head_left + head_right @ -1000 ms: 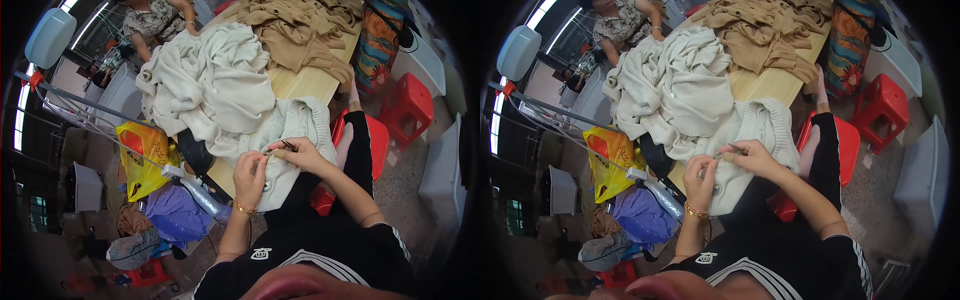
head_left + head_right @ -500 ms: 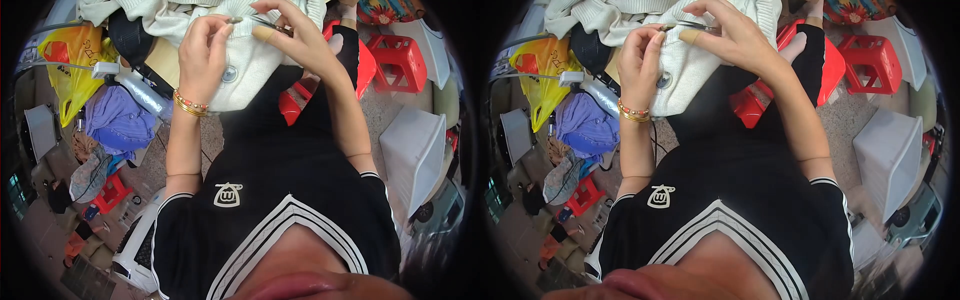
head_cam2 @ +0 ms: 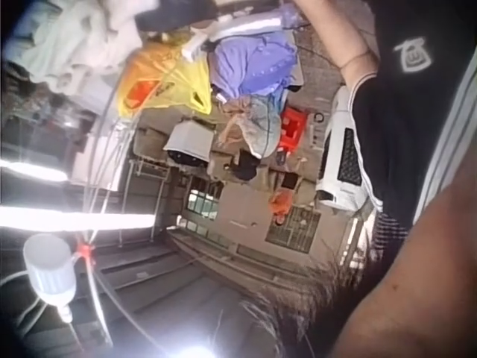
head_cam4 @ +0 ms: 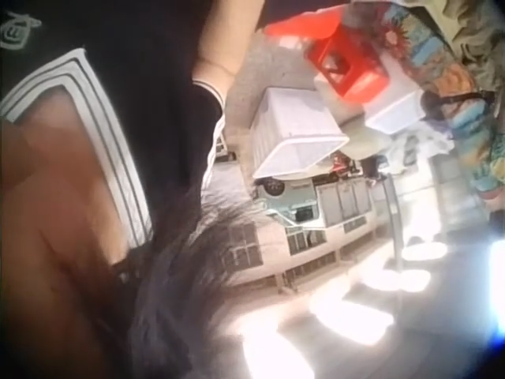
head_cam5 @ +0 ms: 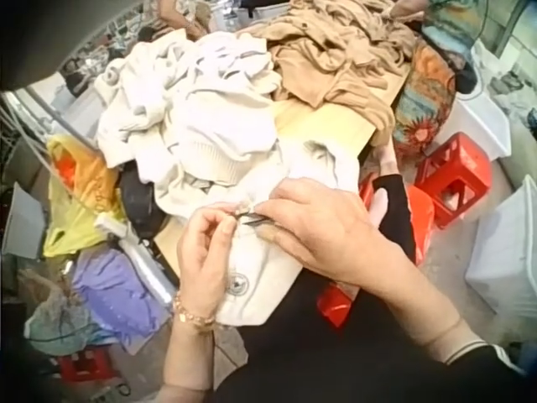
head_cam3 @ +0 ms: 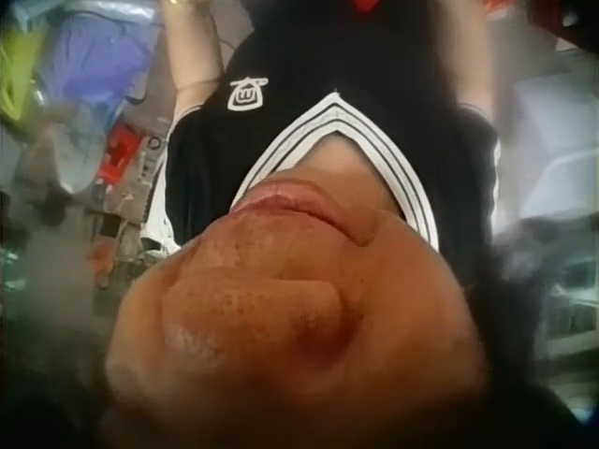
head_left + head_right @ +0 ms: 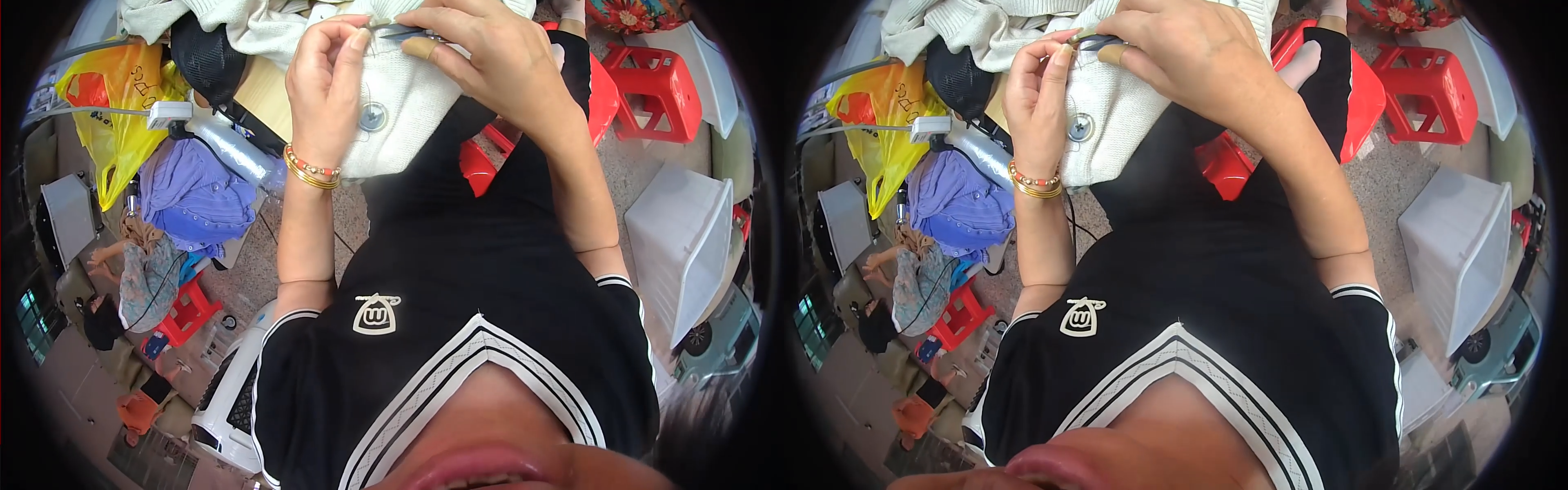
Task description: Trimming loose threads from a white knitted sweater using thread snips.
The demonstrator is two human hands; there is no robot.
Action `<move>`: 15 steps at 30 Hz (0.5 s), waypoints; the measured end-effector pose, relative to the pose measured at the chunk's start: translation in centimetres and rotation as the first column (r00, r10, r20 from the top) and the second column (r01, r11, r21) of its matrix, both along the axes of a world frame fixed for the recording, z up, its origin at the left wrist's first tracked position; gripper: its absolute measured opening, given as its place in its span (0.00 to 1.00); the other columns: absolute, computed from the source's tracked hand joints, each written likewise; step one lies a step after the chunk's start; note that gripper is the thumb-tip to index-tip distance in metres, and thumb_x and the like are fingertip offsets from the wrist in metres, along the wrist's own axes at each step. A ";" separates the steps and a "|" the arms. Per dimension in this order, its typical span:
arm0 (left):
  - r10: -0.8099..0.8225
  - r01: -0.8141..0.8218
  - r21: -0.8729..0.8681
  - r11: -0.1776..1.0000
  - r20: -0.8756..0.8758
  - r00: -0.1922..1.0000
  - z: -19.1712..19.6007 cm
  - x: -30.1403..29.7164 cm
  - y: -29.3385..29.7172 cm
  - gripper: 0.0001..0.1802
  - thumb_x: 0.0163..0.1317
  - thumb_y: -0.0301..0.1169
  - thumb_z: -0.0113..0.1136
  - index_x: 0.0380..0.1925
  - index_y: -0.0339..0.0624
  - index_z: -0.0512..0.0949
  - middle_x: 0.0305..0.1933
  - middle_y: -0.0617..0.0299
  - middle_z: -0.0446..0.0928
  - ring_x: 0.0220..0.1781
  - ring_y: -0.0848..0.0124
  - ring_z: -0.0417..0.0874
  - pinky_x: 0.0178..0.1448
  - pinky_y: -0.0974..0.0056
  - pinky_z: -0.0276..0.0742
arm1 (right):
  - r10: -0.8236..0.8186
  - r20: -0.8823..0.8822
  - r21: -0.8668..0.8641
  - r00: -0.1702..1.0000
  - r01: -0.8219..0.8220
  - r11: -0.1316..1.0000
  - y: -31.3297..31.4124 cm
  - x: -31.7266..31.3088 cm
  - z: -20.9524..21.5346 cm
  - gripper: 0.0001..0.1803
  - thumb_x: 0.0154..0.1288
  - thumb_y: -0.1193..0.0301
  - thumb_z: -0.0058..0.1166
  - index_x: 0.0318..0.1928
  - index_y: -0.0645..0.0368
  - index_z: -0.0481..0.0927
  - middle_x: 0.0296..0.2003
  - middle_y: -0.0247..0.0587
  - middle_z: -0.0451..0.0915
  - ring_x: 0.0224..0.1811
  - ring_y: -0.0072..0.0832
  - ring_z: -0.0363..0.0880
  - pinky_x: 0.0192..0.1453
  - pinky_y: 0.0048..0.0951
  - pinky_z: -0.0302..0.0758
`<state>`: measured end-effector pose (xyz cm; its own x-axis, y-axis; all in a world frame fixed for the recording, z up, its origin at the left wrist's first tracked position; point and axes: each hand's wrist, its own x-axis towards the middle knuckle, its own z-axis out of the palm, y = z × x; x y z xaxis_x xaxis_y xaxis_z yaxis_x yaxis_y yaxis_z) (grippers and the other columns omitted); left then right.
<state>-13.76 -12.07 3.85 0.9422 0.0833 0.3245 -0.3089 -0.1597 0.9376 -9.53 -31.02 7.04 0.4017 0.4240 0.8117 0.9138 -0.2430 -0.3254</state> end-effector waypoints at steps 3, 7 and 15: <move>-0.007 0.009 -0.055 0.998 0.045 0.999 0.0 -0.1 -0.3 0.05 0.66 0.25 0.57 0.36 0.33 0.74 0.46 0.60 0.80 0.36 0.80 0.76 0.42 0.72 0.73 | -0.084 0.085 -0.031 0.993 0.087 0.996 0.5 -0.5 0.9 0.11 0.57 0.68 0.61 0.41 0.58 0.81 0.33 0.40 0.76 0.35 0.38 0.79 0.37 0.35 0.76; 0.013 -0.020 0.079 0.997 0.079 0.997 0.0 -0.5 -0.1 0.04 0.66 0.24 0.57 0.36 0.34 0.73 0.46 0.58 0.79 0.37 0.78 0.77 0.42 0.71 0.74 | -0.307 -0.107 -0.392 0.946 0.244 0.887 0.8 -2.2 3.1 0.10 0.54 0.69 0.62 0.38 0.56 0.80 0.32 0.37 0.75 0.33 0.35 0.78 0.35 0.34 0.76; 0.017 -0.070 0.291 0.954 0.181 0.983 0.9 -0.7 -0.4 0.04 0.68 0.24 0.52 0.39 0.34 0.74 0.55 0.55 0.75 0.49 0.73 0.78 0.51 0.70 0.73 | -0.230 0.064 -0.056 0.971 0.233 0.971 1.3 -1.1 0.7 0.09 0.54 0.70 0.61 0.36 0.56 0.81 0.30 0.36 0.75 0.33 0.34 0.78 0.35 0.32 0.75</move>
